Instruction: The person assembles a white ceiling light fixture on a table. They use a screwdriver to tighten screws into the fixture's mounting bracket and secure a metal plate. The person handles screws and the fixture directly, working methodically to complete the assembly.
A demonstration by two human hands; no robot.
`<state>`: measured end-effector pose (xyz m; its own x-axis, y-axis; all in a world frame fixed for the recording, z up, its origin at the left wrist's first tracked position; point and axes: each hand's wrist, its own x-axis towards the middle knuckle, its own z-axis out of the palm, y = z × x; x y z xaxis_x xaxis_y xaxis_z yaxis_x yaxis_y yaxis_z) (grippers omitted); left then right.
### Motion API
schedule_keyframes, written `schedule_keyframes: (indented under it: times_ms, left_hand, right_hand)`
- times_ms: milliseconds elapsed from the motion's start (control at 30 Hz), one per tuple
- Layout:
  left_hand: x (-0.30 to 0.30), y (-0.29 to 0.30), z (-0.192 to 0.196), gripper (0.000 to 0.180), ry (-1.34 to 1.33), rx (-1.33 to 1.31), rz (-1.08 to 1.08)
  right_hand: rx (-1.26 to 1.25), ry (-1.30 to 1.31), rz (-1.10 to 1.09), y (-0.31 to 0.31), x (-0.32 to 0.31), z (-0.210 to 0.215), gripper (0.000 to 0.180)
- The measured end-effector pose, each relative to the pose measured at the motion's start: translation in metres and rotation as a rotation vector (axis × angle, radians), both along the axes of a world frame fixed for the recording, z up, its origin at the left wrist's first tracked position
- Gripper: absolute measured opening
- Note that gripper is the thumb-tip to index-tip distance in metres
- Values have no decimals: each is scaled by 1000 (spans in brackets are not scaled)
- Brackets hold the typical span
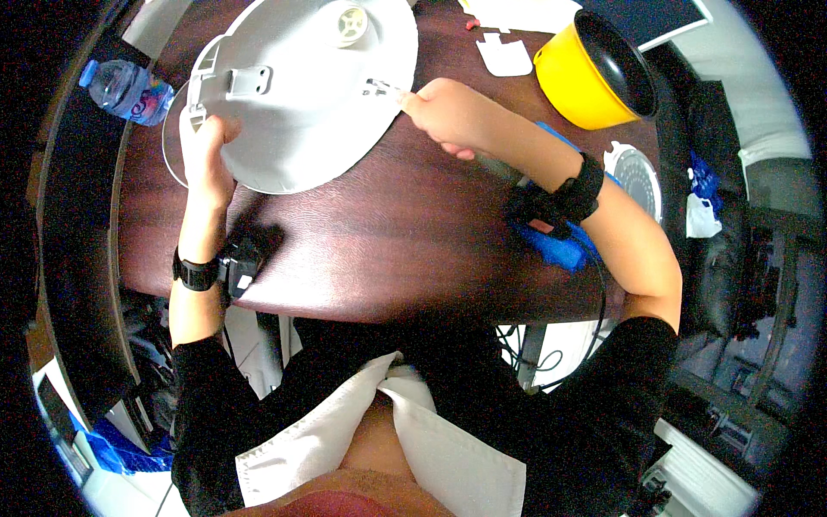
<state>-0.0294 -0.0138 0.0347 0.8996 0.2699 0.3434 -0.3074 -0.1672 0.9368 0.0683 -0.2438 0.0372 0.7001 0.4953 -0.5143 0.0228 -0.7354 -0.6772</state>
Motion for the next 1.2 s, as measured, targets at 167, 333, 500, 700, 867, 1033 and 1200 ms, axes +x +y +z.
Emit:
schedule_keyframes:
  times_ms: [167,333,500,700,867,1033,1200]
  left_hand:
    - [-3,-2,2,17,-50,102,14]
    - [-1,-4,4,16,-19,-23,51]
    - [1,3,-3,17,-18,0,15]
    - [4,3,-4,19,-34,-9,4]
    - [4,3,-7,19,4,-28,28]
    - [3,-3,1,19,52,-67,42]
    - [3,3,-5,20,24,-23,27]
  right_hand:
    - [271,444,-179,2,-16,1,42]
    - [-122,-749,195,-7,-5,-7,47]
    - [-262,-1391,376,-20,-1,4,43]
    - [-155,-1499,529,-19,13,4,39]
    - [-225,-1516,535,-20,22,-5,38]
    - [-196,-1478,501,-20,18,-5,40]
    - [-253,-1434,506,-19,16,-2,38]
